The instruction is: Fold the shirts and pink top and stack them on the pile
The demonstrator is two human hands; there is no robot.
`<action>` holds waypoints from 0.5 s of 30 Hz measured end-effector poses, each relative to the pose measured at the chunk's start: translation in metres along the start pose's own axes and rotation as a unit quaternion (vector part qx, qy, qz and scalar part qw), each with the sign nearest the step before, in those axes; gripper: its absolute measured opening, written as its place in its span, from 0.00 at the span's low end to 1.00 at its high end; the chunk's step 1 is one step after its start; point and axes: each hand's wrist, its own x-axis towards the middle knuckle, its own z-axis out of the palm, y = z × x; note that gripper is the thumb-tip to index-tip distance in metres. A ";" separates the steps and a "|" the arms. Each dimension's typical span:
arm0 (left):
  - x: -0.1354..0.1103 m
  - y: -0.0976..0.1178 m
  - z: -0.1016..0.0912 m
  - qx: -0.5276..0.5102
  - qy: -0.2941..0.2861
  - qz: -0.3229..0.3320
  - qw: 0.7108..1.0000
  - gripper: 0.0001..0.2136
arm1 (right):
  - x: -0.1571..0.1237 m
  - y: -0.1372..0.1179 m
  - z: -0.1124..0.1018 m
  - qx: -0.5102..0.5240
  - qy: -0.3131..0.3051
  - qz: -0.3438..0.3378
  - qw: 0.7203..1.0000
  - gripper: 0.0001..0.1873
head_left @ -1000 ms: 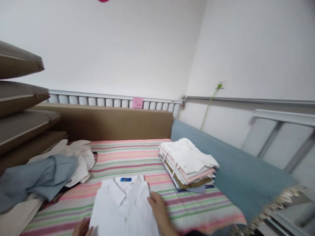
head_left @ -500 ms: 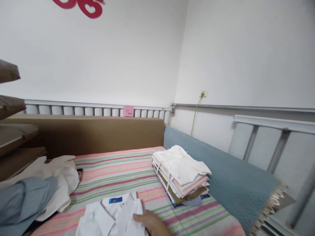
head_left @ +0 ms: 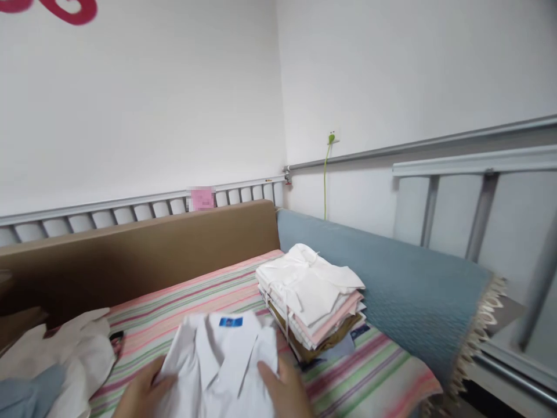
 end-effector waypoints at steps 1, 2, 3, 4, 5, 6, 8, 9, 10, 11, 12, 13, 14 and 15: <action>0.018 0.031 0.002 0.024 -0.020 0.032 0.999 0.13 | 0.005 -0.018 -0.016 0.021 0.032 -0.020 0.999 0.22; 0.038 0.063 0.004 0.048 -0.030 0.064 0.996 0.12 | 0.010 -0.037 -0.031 0.037 0.060 -0.031 0.997 0.23; 0.058 0.095 0.008 0.063 -0.037 0.105 0.992 0.10 | 0.016 -0.055 -0.046 0.052 0.085 -0.036 0.994 0.24; 0.078 0.128 0.012 0.089 -0.039 0.144 0.985 0.09 | 0.021 -0.071 -0.060 0.067 0.100 -0.037 0.992 0.25; 0.098 0.159 0.019 0.126 -0.028 0.174 0.976 0.08 | 0.027 -0.086 -0.072 0.083 0.117 -0.036 0.989 0.27; 0.118 0.188 0.027 0.156 -0.024 0.204 0.966 0.07 | 0.034 -0.097 -0.084 0.098 0.136 -0.039 0.985 0.28; 0.156 0.240 0.049 0.205 0.000 0.256 0.945 0.07 | 0.050 -0.109 -0.104 0.115 0.184 -0.055 0.975 0.30; 0.173 0.261 0.064 0.222 0.006 0.277 0.935 0.07 | 0.060 -0.110 -0.113 0.115 0.207 -0.065 0.969 0.31; 0.189 0.278 0.082 0.237 0.008 0.289 0.927 0.07 | 0.071 -0.106 -0.122 0.113 0.228 -0.073 0.964 0.31; 0.204 0.290 0.101 0.248 0.004 0.297 0.922 0.08 | 0.083 -0.098 -0.131 0.110 0.248 -0.080 0.959 0.31; 0.218 0.298 0.122 0.256 -0.005 0.298 0.920 0.08 | 0.095 -0.087 -0.139 0.107 0.266 -0.082 0.954 0.31; 0.229 0.302 0.144 0.262 -0.018 0.293 0.920 0.08 | 0.107 -0.073 -0.146 0.105 0.285 -0.078 0.950 0.31; 0.238 0.300 0.164 0.266 -0.033 0.282 0.921 0.08 | 0.118 -0.056 -0.153 0.104 0.302 -0.063 0.946 0.31; 0.245 0.295 0.184 0.269 -0.046 0.268 0.924 0.09 | 0.127 -0.039 -0.159 0.105 0.319 -0.038 0.941 0.30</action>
